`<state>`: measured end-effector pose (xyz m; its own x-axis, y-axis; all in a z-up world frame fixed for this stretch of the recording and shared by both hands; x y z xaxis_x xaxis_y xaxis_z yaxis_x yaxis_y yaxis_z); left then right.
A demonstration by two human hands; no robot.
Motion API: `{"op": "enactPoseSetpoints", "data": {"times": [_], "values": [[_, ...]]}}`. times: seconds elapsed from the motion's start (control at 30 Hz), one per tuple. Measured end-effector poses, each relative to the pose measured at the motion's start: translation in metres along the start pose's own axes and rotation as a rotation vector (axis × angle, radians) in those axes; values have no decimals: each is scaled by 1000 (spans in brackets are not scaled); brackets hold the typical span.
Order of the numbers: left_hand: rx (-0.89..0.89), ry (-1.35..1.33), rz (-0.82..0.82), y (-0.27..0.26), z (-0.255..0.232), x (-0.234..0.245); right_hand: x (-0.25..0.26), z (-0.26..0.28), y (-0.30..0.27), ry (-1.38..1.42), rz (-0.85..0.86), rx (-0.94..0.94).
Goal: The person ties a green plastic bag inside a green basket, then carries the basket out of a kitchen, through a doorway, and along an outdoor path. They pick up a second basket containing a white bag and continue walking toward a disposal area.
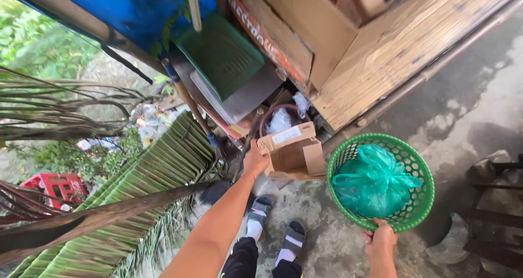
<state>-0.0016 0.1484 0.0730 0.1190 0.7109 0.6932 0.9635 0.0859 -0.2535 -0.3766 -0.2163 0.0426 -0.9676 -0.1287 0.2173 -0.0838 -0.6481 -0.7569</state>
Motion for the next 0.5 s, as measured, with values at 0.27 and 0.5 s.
{"op": "enactPoseSetpoints", "data": {"times": [0.27,0.5], "values": [[142,-93,-63,-58,-50,70,17,44,-29,105,124,39],[172,-211,-209,-84,-68,93,19,61,-42,207,221,1]]}}
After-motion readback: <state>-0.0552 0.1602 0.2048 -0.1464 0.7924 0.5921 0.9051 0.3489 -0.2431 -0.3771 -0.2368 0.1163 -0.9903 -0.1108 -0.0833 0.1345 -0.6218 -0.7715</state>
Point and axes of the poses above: each hand's wrist, its own y-axis towards the middle knuckle, its own x-axis out of the back of the hand, z = x × y, the point moved 8 cm from there along y, towards the middle knuckle, and after that the axes turned 10 degrees about -z, right-handed, at the moved point
